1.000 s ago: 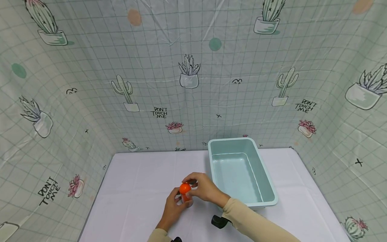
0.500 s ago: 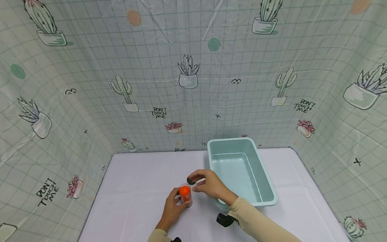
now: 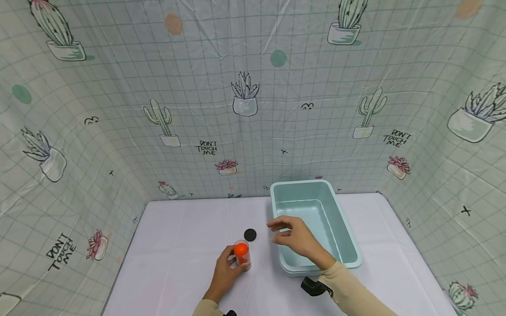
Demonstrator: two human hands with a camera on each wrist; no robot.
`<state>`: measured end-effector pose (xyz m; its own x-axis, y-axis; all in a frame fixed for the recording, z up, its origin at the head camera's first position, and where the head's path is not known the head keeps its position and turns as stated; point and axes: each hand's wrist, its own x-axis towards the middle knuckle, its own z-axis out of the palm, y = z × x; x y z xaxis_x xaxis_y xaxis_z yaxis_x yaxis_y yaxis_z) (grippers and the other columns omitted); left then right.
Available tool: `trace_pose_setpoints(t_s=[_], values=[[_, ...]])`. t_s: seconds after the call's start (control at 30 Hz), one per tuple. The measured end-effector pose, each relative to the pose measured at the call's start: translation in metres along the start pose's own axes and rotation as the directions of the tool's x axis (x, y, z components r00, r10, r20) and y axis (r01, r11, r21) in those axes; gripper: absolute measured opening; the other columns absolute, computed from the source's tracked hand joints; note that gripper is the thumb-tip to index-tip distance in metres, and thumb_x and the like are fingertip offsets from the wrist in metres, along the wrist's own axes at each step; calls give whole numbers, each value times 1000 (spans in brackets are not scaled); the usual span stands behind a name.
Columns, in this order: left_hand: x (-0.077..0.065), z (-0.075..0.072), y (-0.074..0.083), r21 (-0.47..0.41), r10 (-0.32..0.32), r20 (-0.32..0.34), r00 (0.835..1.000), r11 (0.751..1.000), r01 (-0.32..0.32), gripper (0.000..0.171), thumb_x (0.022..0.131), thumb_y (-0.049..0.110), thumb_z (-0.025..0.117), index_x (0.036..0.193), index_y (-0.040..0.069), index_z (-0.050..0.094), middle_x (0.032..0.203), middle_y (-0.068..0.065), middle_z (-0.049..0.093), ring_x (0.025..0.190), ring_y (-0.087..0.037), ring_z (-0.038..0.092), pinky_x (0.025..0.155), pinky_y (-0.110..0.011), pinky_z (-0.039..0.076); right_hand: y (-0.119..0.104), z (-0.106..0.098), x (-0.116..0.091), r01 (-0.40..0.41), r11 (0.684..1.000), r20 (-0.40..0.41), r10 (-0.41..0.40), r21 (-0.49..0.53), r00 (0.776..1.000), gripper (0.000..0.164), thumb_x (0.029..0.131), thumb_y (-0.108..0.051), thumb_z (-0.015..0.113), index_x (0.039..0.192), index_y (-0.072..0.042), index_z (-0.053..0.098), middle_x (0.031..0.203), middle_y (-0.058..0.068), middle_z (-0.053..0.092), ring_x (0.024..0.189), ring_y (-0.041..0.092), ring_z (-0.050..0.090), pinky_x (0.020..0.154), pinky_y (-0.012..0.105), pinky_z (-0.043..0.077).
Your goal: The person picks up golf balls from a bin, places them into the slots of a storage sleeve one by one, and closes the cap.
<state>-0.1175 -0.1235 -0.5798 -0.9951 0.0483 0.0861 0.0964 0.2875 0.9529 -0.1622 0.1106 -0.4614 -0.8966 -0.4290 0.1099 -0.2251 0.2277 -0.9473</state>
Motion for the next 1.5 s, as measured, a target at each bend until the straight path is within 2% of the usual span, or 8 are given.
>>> trace_pose_setpoints(t_s=[0.13,0.3,0.4,0.53,0.7,0.93,1.33,1.5], values=[[-1,0,2,1,2,-2,1000,1000,-2,49,72,3,77,115,5,53,110,-8,55,104,-27,51,92,-41,46,-6,-18,-13,-26,999,-37,28,40,999,31,79,6,67,109,0,62,111,18,60,103,37,56,78,28,54],[0,1,0,2,-5,7,1000,1000,5,49,72,3,77,115,6,53,111,-8,55,104,-27,51,93,-41,46,19,-43,-26,3,999,-100,1,41,995,30,80,1,69,109,-3,61,113,18,59,102,30,58,79,30,54],[2,3,-15,9,-6,5,1000,1000,6,52,71,7,79,116,8,53,112,-6,55,105,-25,50,93,-39,46,32,-59,-36,-9,999,-126,13,31,992,33,81,-7,70,112,-3,60,114,14,59,102,27,59,80,31,54],[6,6,-36,19,5,-8,1000,1000,-5,54,71,14,81,117,11,53,112,-4,55,104,-23,51,92,-37,47,39,-76,-49,-79,997,-158,79,6,984,34,82,-15,70,114,-7,61,114,8,60,103,28,59,79,32,54],[6,7,-36,31,34,-19,999,999,-33,53,71,14,81,116,10,53,110,-5,56,102,-24,52,90,-38,48,46,-86,-63,-124,991,-191,113,-48,975,34,82,-20,71,114,-10,61,113,5,62,103,23,59,77,30,53],[6,7,-34,2,1,-8,1000,1000,-1,53,71,12,80,116,12,53,112,-3,55,105,-23,50,93,-36,46,48,-86,-69,-141,990,-209,132,-27,969,33,82,-17,71,113,-10,62,112,7,63,100,23,61,77,30,53],[6,7,-34,54,67,-33,997,996,-65,50,70,9,81,113,12,55,108,-1,56,102,-20,53,88,-34,50,42,-62,-61,-71,995,-146,80,65,986,33,82,-13,71,113,-6,61,114,12,60,100,30,60,79,31,54],[3,3,-14,67,79,-22,997,995,-78,48,71,5,79,112,8,55,108,-4,55,101,-21,52,86,-37,51,36,-48,-56,-41,997,-147,51,66,988,32,80,-11,73,110,-8,63,111,8,62,100,26,61,79,31,54]])
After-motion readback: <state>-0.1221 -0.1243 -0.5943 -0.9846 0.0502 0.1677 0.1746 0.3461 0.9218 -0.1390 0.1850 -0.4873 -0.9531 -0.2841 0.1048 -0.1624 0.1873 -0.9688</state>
